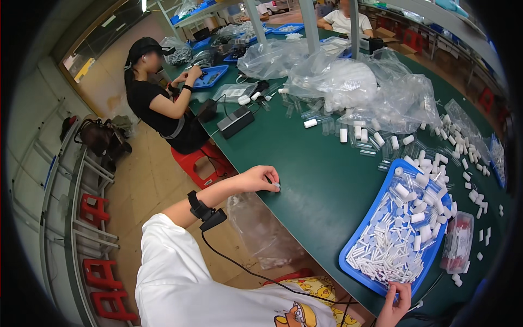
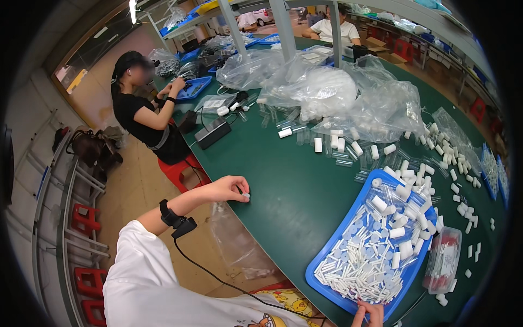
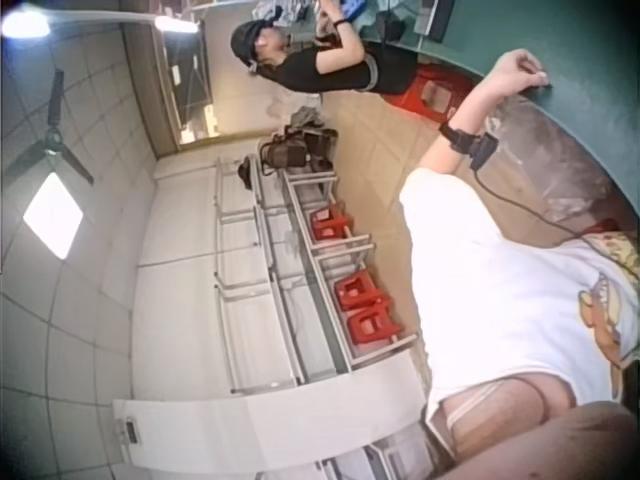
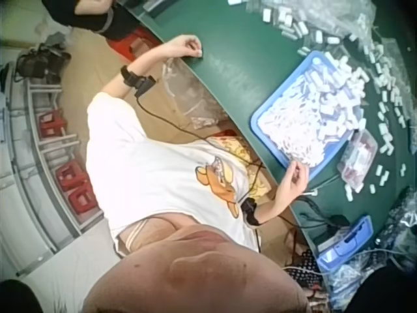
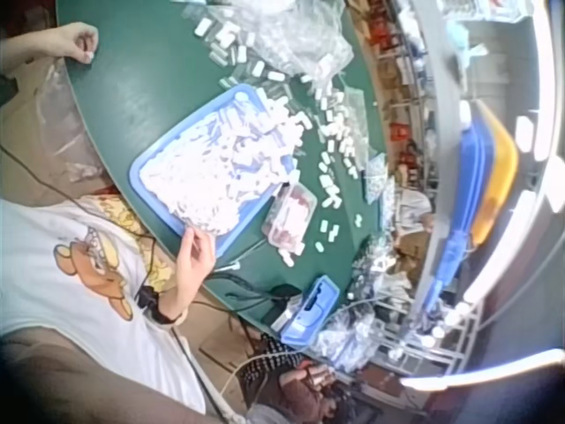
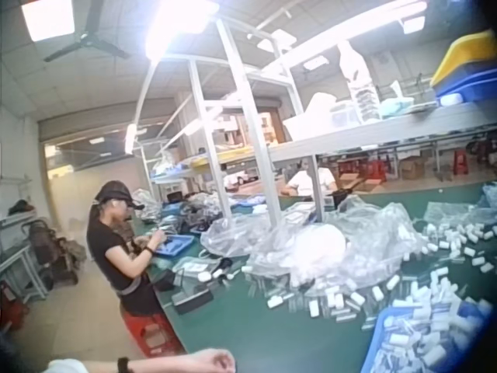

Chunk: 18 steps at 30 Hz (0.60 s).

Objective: The recorder is assembling small plastic components, likely for a medical or laboratory device, by inserting a thin rod into a white plastic housing.

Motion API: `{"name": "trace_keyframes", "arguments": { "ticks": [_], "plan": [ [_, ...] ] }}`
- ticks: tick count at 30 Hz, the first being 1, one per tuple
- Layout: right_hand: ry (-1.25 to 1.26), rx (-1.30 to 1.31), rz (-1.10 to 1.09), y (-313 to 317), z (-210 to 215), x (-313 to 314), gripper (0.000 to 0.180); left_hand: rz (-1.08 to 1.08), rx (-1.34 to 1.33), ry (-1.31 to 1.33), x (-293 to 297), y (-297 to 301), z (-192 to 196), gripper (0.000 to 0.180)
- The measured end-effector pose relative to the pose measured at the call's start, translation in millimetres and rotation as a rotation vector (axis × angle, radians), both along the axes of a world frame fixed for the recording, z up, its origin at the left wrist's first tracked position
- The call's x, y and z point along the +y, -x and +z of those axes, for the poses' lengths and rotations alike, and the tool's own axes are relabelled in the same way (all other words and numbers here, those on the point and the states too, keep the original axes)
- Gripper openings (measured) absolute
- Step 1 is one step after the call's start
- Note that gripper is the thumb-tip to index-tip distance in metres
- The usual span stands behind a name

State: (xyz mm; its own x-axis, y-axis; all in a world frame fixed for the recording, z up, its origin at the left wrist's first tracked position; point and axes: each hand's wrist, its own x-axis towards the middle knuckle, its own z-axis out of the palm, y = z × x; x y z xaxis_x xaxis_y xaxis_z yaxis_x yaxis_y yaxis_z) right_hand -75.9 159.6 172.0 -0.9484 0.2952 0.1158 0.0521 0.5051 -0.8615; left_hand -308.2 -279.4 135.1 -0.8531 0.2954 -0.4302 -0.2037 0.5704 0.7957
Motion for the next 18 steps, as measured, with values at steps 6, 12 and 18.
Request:
{"name": "trace_keyframes", "arguments": {
  "ticks": [6,12,18],
  "plan": [
    [-0.018,-0.001,-0.024,3,-1,-1,0.005,-0.104,0.1,0.075,6,1,2,0.03],
    [-0.024,0.032,-0.006,5,-6,0,0.005,-0.016,0.49,0.285,22,-22,-8,0.032],
    [0.013,0.037,-0.002,4,-4,-2,0.006,0.111,0.926,0.424,31,-38,-40,0.034]
  ]
}}
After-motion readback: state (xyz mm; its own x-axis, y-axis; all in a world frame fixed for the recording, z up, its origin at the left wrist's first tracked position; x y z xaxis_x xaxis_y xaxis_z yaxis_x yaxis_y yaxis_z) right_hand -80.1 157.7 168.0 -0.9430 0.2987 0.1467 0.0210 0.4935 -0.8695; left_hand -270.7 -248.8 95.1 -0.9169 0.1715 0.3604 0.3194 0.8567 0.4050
